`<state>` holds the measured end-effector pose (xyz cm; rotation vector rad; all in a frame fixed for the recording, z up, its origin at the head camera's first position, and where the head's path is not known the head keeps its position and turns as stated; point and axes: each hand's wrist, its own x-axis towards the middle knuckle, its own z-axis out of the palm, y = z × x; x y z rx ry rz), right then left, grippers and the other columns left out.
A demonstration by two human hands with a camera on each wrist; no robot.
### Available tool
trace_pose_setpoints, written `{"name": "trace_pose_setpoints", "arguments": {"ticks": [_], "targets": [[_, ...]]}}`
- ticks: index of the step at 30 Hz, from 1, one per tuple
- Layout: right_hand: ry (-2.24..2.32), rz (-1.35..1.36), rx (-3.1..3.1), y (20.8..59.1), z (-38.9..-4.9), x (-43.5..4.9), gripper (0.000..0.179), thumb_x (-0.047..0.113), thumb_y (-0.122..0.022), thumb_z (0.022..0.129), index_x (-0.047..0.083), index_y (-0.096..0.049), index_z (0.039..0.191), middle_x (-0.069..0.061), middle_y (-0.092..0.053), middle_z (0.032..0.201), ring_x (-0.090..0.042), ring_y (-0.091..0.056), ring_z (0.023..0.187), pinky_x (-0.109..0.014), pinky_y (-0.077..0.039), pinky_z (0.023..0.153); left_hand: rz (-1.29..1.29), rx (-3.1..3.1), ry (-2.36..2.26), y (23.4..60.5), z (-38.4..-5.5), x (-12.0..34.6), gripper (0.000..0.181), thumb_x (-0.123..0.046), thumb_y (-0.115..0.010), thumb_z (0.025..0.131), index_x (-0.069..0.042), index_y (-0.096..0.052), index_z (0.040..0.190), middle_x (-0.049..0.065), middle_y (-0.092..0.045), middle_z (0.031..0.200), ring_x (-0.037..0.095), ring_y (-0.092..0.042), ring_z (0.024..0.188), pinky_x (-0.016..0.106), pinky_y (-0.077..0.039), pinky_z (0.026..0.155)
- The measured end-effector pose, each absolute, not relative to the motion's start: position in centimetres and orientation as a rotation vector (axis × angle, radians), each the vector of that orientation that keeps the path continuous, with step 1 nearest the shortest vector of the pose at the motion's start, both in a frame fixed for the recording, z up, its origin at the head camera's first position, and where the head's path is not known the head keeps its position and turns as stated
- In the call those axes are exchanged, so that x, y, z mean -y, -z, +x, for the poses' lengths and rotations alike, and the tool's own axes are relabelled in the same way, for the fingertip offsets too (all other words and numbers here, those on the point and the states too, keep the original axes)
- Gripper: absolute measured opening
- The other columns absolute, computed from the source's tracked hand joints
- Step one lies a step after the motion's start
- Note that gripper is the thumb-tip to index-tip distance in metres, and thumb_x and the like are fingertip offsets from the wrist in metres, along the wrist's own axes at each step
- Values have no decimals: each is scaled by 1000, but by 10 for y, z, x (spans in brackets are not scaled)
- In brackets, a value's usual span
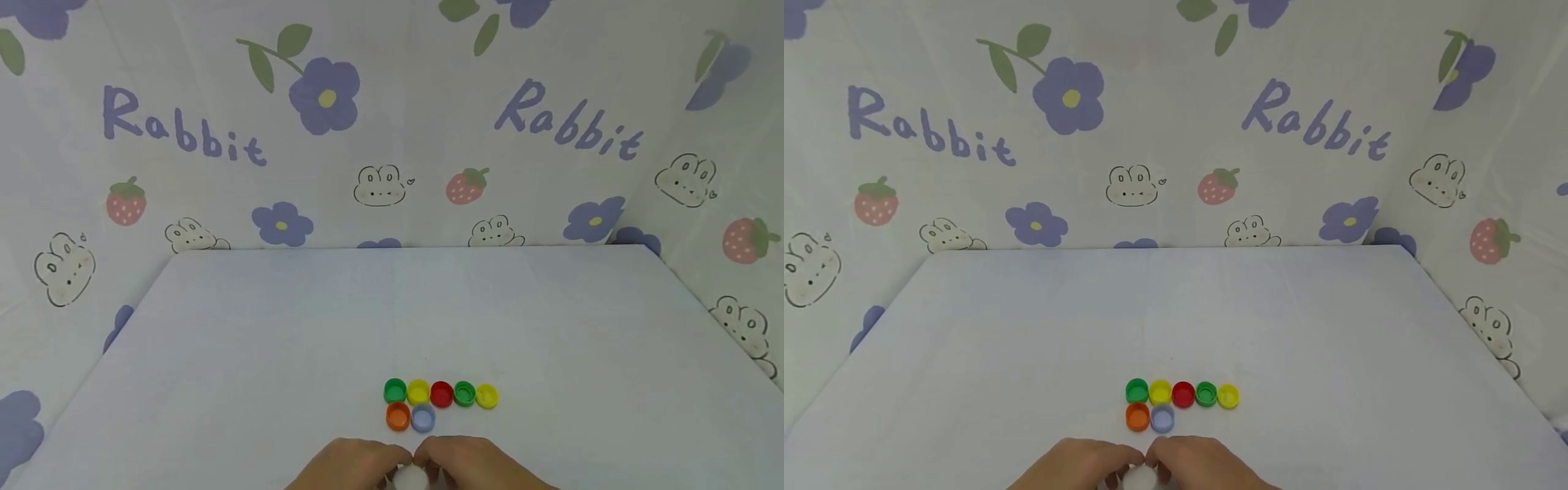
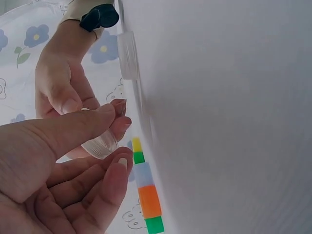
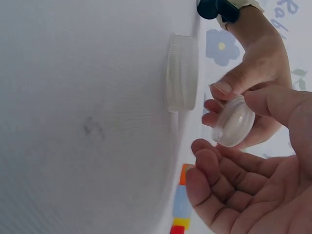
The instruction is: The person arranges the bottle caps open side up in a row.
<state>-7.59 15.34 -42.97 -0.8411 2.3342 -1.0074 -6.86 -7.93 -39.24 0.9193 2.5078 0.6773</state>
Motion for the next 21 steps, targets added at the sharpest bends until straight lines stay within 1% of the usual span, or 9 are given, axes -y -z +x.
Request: {"name": "trace_pose_setpoints", "arguments": {"ticks": [2, 4, 5, 11, 15, 18, 21], "targets": [[1070, -914, -2315, 438, -78, -157, 37, 46, -77, 91, 26, -61, 118, 22, -58, 91, 3, -54, 78, -21, -50, 70, 927, -2510, -699, 392, -69, 81, 39, -42, -81, 88, -13, -75, 114, -18, -65, 81, -4, -54, 68, 14, -49, 69], [1129, -959, -2292, 443, -79, -160, 37, 47, -75, 92, 29, -58, 119, 22, -59, 92, 4, -55, 79, -20, -50, 71, 939, -2501, -730, 392, -70, 82, 39, -39, -82, 87, -12, -75, 113, -17, -66, 82, -5, -55, 69, 14, -49, 69], [1157, -964, -2274, 442, -78, -160, 36, 45, -75, 93, 28, -57, 118, 21, -59, 93, 3, -55, 79, -21, -51, 71, 954, -2499, -747, 392, -70, 83, 38, -38, -83, 87, -11, -75, 113, -17, -67, 82, -5, -56, 69, 14, -49, 68], [1256, -863, -2166, 410, -70, -152, 17, 33, -65, 102, 20, -60, 112, 19, -63, 89, 1, -59, 77, -22, -53, 71, 950, -2461, -859, 393, -71, 85, 33, -33, -81, 90, -10, -75, 113, -17, -66, 81, -5, -56, 69, 13, -49, 67], [1287, -763, -2150, 399, -68, -149, 14, 30, -57, 106, 19, -62, 110, 17, -67, 89, -1, -62, 78, -22, -53, 72, 1004, -2510, -897, 392, -69, 85, 24, -18, -76, 92, -11, -72, 114, -18, -66, 81, -7, -56, 70, 11, -47, 66], [1330, -738, -2137, 396, -68, -150, 16, 29, -52, 108, 18, -64, 109, 15, -66, 83, 0, -59, 72, -20, -50, 64, 1078, -2571, -890, 393, -68, 86, 27, -7, -74, 91, -12, -69, 117, -15, -67, 79, -9, -57, 70, 9, -46, 66], [1380, -752, -2116, 396, -68, -152, 18, 27, -49, 109, 18, -64, 107, 13, -60, 75, 0, -52, 62, -18, -43, 55, 1172, -2598, -903, 395, -68, 87, 35, -5, -74, 92, -13, -61, 124, -12, -68, 79, -8, -59, 70, 8, -46, 66]]}}
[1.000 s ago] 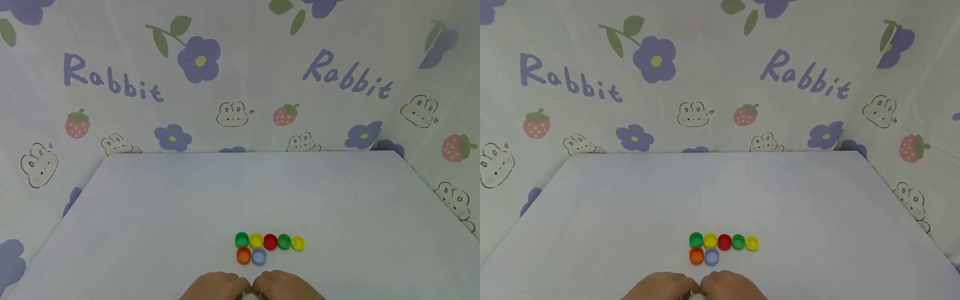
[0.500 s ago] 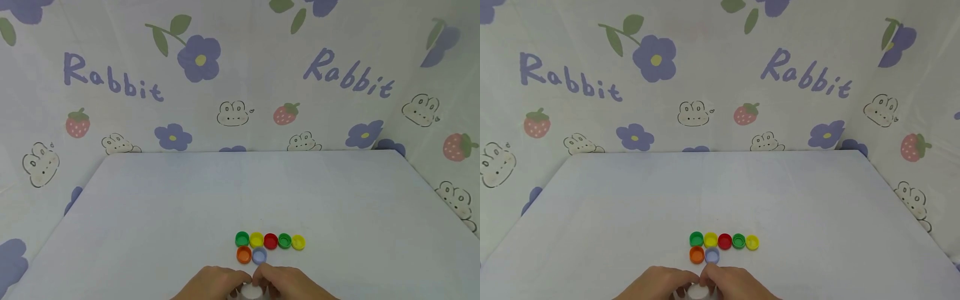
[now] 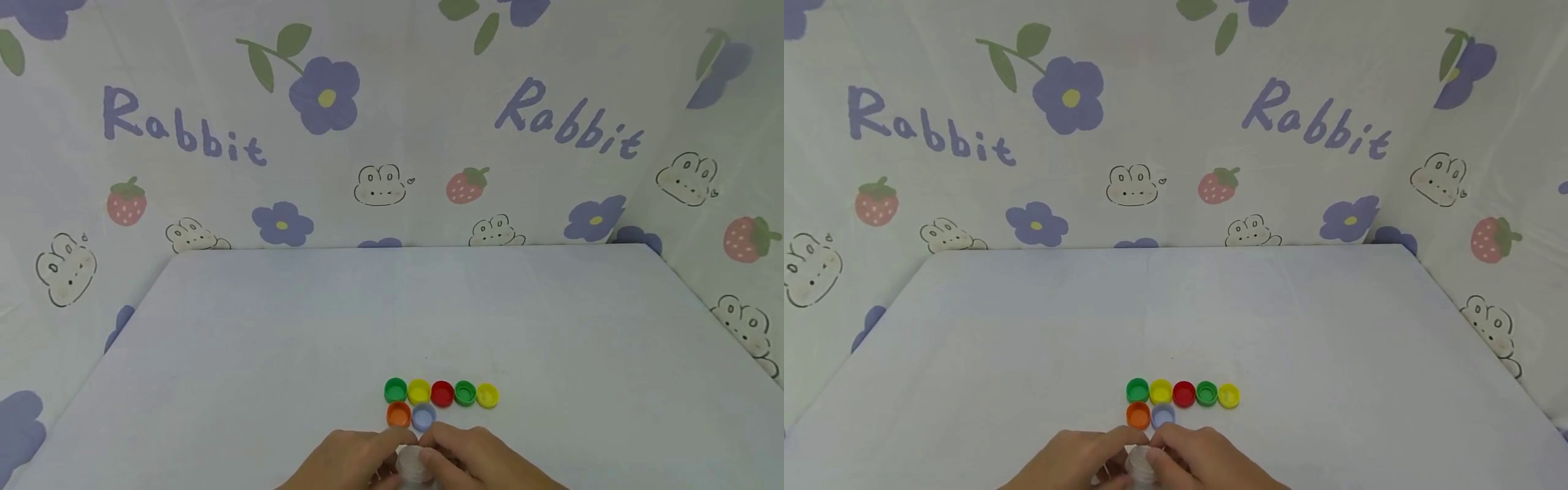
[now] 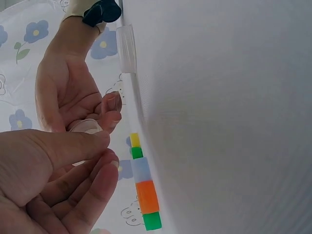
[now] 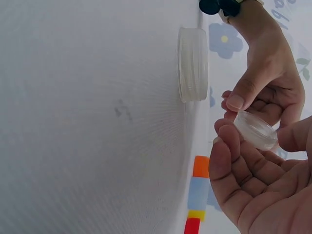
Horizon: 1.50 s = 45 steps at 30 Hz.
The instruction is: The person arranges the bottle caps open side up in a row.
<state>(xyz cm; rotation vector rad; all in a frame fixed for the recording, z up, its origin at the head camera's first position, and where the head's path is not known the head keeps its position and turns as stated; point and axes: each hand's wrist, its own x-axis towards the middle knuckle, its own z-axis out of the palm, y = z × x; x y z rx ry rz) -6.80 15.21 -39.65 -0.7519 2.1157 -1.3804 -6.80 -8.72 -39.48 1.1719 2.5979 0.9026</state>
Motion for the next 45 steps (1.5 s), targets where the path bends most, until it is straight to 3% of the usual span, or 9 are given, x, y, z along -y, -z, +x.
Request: {"name": "trace_pose_setpoints", "arguments": {"ticks": [6, 11, 16, 21, 26, 30, 35, 39, 45], "targets": [[1472, -696, -2000, 396, -68, -156, 21, 28, -46, 111, 16, -63, 109, 7, -56, 74, -2, -51, 62, -16, -42, 56, 1381, -2581, -1006, 398, -68, 90, 47, -5, -71, 95, -15, -49, 135, -7, -67, 80, -8, -60, 71, 7, -45, 68], [1490, -676, -1935, 396, -70, -155, 19, 25, -45, 111, 11, -53, 121, 4, -56, 75, -3, -53, 64, -15, -44, 59, 1450, -2571, -1072, 399, -69, 91, 40, -14, -71, 98, -12, -53, 133, -4, -68, 83, -6, -61, 72, 8, -46, 69], [1458, -649, -1973, 398, -72, -152, 20, 24, -49, 109, 9, -46, 121, 5, -59, 74, -6, -58, 64, -15, -48, 62, 1331, -2566, -1045, 396, -69, 90, 38, -29, -76, 95, -10, -61, 125, -6, -71, 87, -6, -61, 74, 7, -47, 70], [1367, -730, -2103, 397, -72, -154, 28, 29, -67, 101, 14, -51, 118, 9, -63, 84, -6, -61, 75, -21, -55, 69, 1145, -2564, -936, 392, -71, 87, 46, -41, -79, 90, -11, -67, 122, -11, -70, 86, -7, -59, 73, 7, -47, 69], [1201, -774, -2281, 390, -75, -159, 38, 37, -81, 89, 21, -62, 118, 14, -59, 87, -4, -57, 80, -22, -54, 73, 1115, -2564, -915, 391, -75, 83, 43, -41, -80, 89, -11, -71, 118, -14, -68, 83, -7, -57, 72, 8, -47, 69], [1138, -718, -2329, 387, -76, -161, 41, 42, -83, 86, 24, -68, 119, 13, -60, 87, -7, -57, 82, -23, -54, 73, 1060, -2545, -857, 389, -79, 77, 38, -40, -79, 89, -15, -71, 117, -17, -64, 80, -5, -54, 69, 11, -47, 66], [1042, -685, -2400, 388, -78, -164, 36, 36, -84, 86, 19, -70, 115, 13, -57, 81, -6, -54, 76, -23, -51, 65, 972, -2578, -657, 386, -86, 65, 41, -41, -85, 84, -20, -72, 118, -19, -58, 75, -2, -51, 65, 15, -46, 63], [973, -660, -2445, 390, -80, -166, 37, 33, -86, 83, 14, -72, 112, 13, -56, 78, -6, -53, 72, -23, -50, 64, 1015, -2618, -521, 388, -92, 54, 38, -42, -86, 83, -21, -74, 113, -19, -58, 75, -1, -50, 67, 15, -45, 64], [911, -695, -2498, 395, -83, -171, 33, 24, -87, 82, 11, -72, 107, 17, -57, 77, -4, -53, 71, -23, -50, 65, 1164, -2665, -295, 391, -98, 39, 26, -40, -83, 85, -22, -75, 101, -16, -50, 70, 1, -45, 62, 17, -37, 54]]}}
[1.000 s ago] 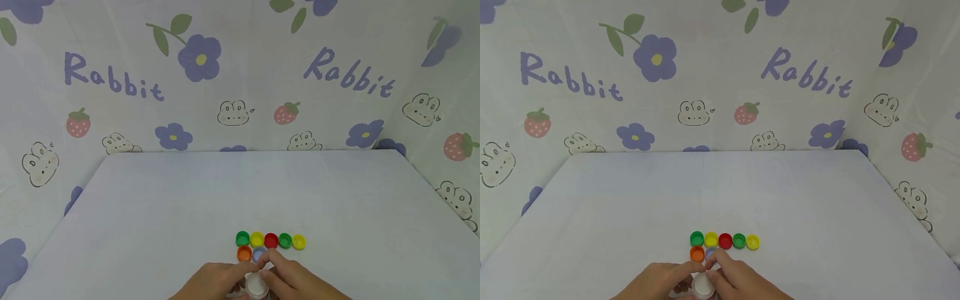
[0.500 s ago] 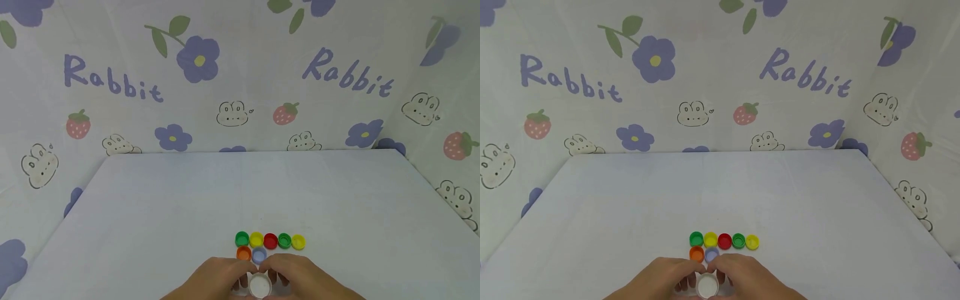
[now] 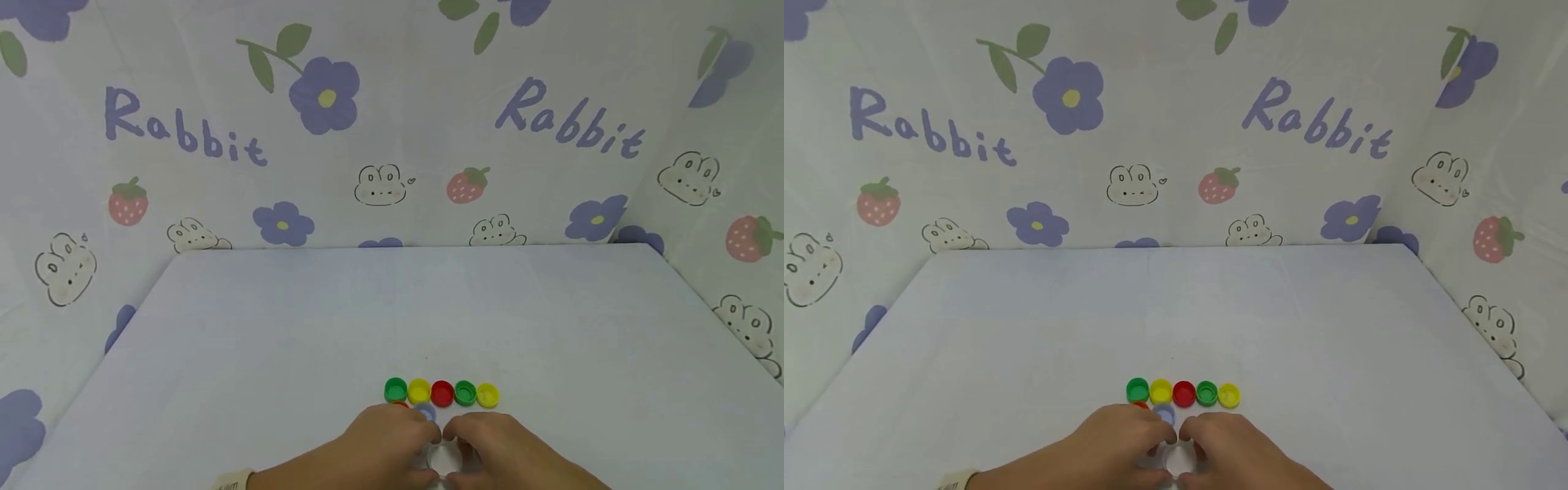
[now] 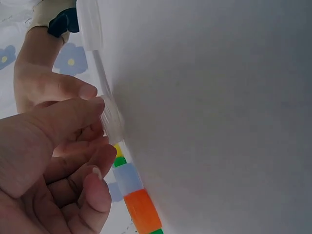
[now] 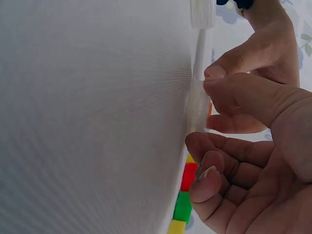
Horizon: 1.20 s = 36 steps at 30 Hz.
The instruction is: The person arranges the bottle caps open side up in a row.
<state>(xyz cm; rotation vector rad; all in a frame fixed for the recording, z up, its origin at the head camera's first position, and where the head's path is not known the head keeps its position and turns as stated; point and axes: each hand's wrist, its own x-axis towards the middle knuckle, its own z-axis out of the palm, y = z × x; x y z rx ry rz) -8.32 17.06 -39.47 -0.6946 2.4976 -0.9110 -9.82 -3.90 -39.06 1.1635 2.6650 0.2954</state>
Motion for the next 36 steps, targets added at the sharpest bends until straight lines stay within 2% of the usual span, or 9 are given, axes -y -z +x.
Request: {"name": "trace_pose_setpoints", "arguments": {"ticks": [10, 17, 22, 26, 36], "targets": [[804, -597, -2554, 395, -86, -174, 32, 24, -89, 80, 16, -72, 106, 15, -56, 76, -8, -52, 70, -25, -49, 65, 1154, -2659, -162, 386, -104, 22, 30, -39, -85, 84, -21, -75, 106, -14, -53, 70, 3, -46, 61, 18, -41, 55], [793, -716, -2663, 398, -85, -179, 26, 19, -83, 82, 17, -69, 104, 16, -51, 75, -3, -49, 70, -25, -46, 63, 1105, -2652, -190, 386, -109, 17, 36, -37, -85, 85, -18, -74, 114, -14, -50, 64, 3, -47, 60, 18, -41, 56], [760, -747, -2741, 399, -87, -180, 31, 19, -83, 82, 15, -69, 109, 16, -49, 77, -3, -47, 71, -25, -44, 64, 1100, -2684, -144, 385, -112, 14, 41, -38, -84, 86, -19, -72, 120, -14, -53, 66, 3, -47, 60, 18, -41, 56], [749, -788, -2790, 400, -89, -180, 35, 17, -84, 81, 15, -70, 112, 16, -48, 77, -2, -45, 71, -24, -43, 64, 1139, -2733, -118, 384, -112, 14, 36, -37, -83, 87, -17, -72, 114, -13, -53, 68, 3, -45, 58, 19, -39, 54], [771, -870, -2892, 403, -93, -180, 31, 13, -85, 78, 16, -68, 104, 18, -46, 73, -1, -43, 68, -23, -43, 61, 1216, -2832, -65, 388, -112, 15, 24, -35, -83, 87, -17, -68, 92, -13, -54, 71, 1, -43, 57, 18, -38, 53]]}}
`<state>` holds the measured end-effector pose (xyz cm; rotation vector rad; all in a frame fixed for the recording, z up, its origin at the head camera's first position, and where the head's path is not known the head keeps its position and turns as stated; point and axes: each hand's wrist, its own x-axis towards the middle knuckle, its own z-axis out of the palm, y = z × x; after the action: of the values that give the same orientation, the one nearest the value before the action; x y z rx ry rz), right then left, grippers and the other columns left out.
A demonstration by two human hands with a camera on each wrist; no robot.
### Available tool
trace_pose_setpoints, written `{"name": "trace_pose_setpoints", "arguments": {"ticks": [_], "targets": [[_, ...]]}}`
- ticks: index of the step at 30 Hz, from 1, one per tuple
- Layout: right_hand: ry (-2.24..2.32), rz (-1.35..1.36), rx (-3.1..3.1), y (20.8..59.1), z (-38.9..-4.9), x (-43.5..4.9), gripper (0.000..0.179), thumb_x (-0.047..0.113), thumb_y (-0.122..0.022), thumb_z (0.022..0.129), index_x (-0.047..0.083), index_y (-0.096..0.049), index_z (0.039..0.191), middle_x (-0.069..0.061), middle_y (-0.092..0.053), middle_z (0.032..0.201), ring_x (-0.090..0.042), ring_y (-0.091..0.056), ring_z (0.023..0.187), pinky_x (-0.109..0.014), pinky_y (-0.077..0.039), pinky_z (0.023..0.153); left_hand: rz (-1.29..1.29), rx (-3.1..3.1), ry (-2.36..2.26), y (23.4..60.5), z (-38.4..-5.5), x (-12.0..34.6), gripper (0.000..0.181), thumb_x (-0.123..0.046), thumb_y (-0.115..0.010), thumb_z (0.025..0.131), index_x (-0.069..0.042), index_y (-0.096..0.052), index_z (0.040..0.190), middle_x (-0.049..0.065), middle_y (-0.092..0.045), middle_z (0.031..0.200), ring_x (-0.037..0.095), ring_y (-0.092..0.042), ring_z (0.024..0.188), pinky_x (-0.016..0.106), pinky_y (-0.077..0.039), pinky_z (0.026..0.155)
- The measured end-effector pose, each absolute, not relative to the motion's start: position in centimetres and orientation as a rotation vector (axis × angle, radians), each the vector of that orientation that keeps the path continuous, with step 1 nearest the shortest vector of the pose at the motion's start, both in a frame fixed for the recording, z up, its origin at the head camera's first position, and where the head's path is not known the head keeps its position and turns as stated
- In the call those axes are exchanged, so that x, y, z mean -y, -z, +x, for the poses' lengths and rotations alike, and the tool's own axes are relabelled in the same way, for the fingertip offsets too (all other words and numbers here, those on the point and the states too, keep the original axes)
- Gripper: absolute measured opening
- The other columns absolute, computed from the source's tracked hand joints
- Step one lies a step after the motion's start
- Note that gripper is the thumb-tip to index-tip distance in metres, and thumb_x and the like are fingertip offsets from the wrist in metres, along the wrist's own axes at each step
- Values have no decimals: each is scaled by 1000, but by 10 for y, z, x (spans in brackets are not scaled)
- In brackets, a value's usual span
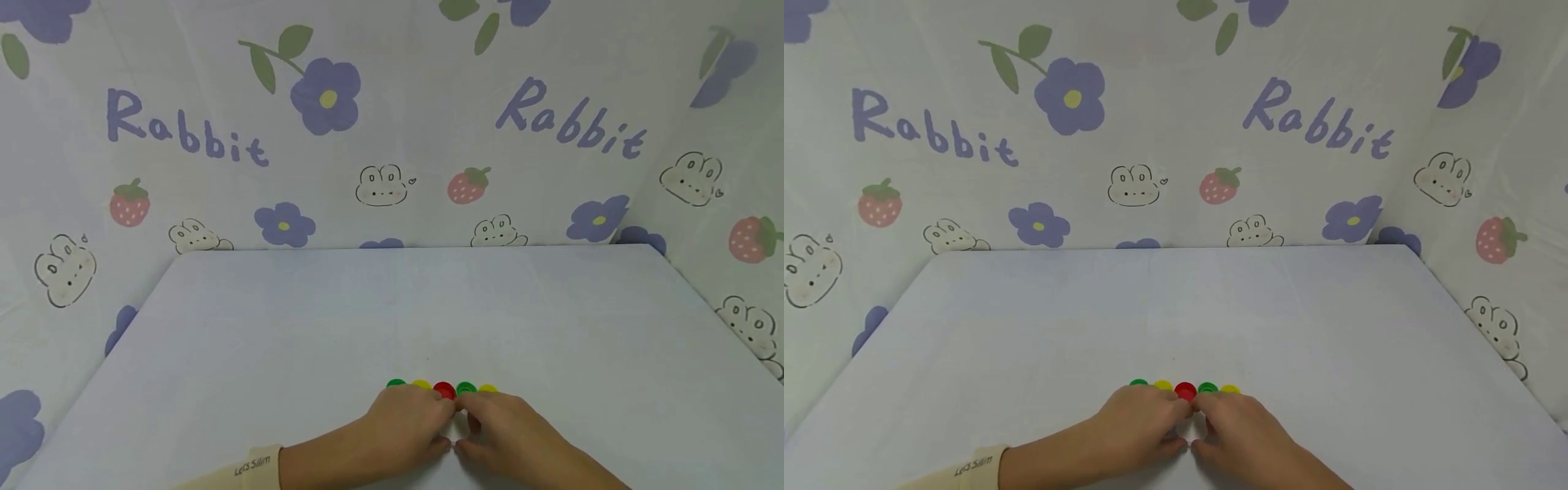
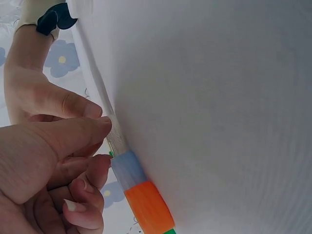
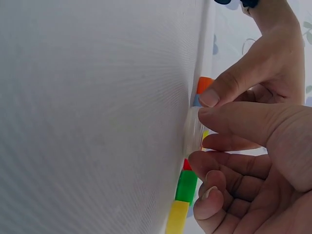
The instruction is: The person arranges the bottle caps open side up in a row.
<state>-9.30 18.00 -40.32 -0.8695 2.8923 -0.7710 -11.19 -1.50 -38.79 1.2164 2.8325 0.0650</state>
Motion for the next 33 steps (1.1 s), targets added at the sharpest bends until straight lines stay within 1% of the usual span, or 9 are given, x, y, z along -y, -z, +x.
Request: {"name": "trace_pose_setpoints", "arguments": {"ticks": [7, 13, 16, 19, 20, 23, 26, 30, 33], "targets": [[783, -904, -2910, 405, -95, -182, 31, 11, -84, 78, 17, -65, 102, 18, -46, 74, 0, -43, 68, -23, -42, 61, 1257, -2886, -58, 390, -112, 15, 24, -34, -82, 87, -17, -66, 86, -12, -52, 69, 3, -43, 56, 19, -38, 51], [822, -995, -2955, 407, -96, -183, 34, 12, -85, 78, 19, -61, 101, 17, -47, 75, 0, -43, 67, -22, -41, 59, 1273, -2921, -54, 390, -113, 14, 27, -34, -83, 86, -17, -63, 81, -11, -49, 66, 4, -40, 54, 19, -35, 48], [826, -981, -2948, 405, -93, -183, 31, 16, -85, 81, 18, -61, 101, 17, -47, 75, 1, -43, 67, -21, -41, 58, 1266, -2905, -108, 390, -110, 17, 21, -33, -82, 88, -18, -67, 88, -13, -56, 71, 2, -42, 55, 17, -35, 48], [841, -850, -2824, 400, -89, -183, 26, 23, -83, 85, 19, -62, 101, 15, -49, 76, 0, -45, 66, -22, -42, 58, 1235, -2819, -191, 389, -106, 21, 19, -33, -79, 90, -20, -69, 98, -16, -63, 81, -1, -46, 59, 16, -37, 51], [849, -787, -2748, 398, -88, -183, 25, 26, -82, 87, 19, -63, 101, 14, -50, 75, -2, -46, 65, -23, -43, 58, 1217, -2780, -215, 389, -104, 22, 19, -34, -78, 91, -21, -70, 102, -16, -64, 82, -2, -47, 60, 16, -38, 51], [862, -610, -2498, 393, -84, -181, 21, 33, -79, 90, 20, -67, 102, 10, -56, 72, -7, -53, 64, -24, -48, 60, 1125, -2638, -260, 389, -98, 24, 18, -37, -75, 94, -23, -70, 104, -16, -60, 73, -1, -48, 59, 18, -41, 51], [798, -525, -2331, 391, -80, -179, 22, 34, -80, 89, 22, -68, 103, 7, -58, 72, -10, -56, 66, -25, -53, 65, 1044, -2495, -255, 394, -94, 24, 18, -40, -71, 97, -25, -69, 106, -14, -54, 69, 1, -49, 59, 20, -43, 54], [717, -579, -2260, 394, -75, -179, 23, 32, -81, 88, 23, -67, 103, 13, -57, 79, -6, -56, 70, -23, -53, 70, 1034, -2363, -270, 403, -89, 28, 19, -41, -70, 97, -24, -66, 105, -15, -53, 75, 2, -50, 63, 18, -45, 59], [741, -666, -2236, 399, -70, -178, 18, 33, -76, 92, 23, -67, 104, 18, -56, 82, -1, -55, 73, -22, -51, 70, 1082, -2332, -319, 406, -84, 33, 18, -39, -71, 96, -24, -66, 104, -15, -51, 76, 1, -49, 65, 17, -45, 60]]}}
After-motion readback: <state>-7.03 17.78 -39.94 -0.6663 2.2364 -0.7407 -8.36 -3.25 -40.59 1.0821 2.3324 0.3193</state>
